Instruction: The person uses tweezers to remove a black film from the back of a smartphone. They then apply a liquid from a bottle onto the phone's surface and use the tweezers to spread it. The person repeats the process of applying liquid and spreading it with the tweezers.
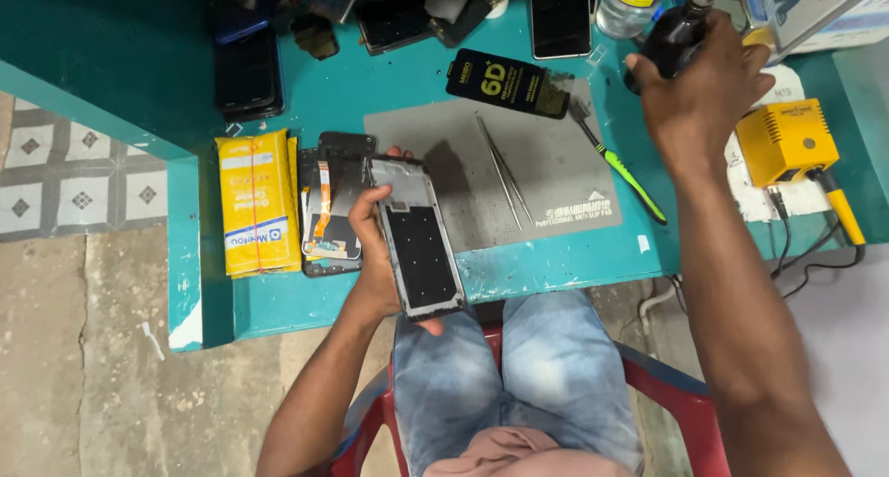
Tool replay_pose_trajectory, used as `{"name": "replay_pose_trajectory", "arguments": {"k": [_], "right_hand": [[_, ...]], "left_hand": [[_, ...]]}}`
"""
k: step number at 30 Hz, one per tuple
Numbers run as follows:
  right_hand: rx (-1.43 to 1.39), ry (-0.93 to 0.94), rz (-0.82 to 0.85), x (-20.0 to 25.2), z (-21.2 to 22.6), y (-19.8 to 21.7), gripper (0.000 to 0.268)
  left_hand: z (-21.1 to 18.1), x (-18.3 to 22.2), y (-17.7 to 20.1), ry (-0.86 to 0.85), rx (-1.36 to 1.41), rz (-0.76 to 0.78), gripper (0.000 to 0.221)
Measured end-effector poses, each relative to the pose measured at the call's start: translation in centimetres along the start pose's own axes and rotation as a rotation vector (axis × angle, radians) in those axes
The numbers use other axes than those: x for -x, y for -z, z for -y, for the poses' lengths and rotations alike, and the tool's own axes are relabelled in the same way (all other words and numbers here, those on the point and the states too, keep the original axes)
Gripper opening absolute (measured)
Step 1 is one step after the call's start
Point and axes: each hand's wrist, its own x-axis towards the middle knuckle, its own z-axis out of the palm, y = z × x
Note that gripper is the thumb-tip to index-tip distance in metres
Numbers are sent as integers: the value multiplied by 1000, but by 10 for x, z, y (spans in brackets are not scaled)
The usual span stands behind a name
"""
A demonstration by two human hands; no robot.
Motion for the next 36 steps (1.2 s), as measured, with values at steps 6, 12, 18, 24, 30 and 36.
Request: {"name": "replay_pose_trajectory", "arguments": {"k": [6,12,18,24,30,36], "right_hand": [[12,-65,-6,-1,6,-10,78],[-115,406,-154,8,43,17,73],[-398,681,17,3,104,21,55],[-415,705,12,8,130,8,44],[-375,724,34,16,118,0,36],[-347,767,42,24,117,0,35]], "left_hand": [[-6,-2,-4,-29,84,32,155],[-2,3,-5,-12,201,82,154],[-4,2,0,-11,203,115,157],[-5,1,2,42,301,148,152],[1,1,-3,84,444,108,137],[-1,1,-3,79,472,104,136]]}}
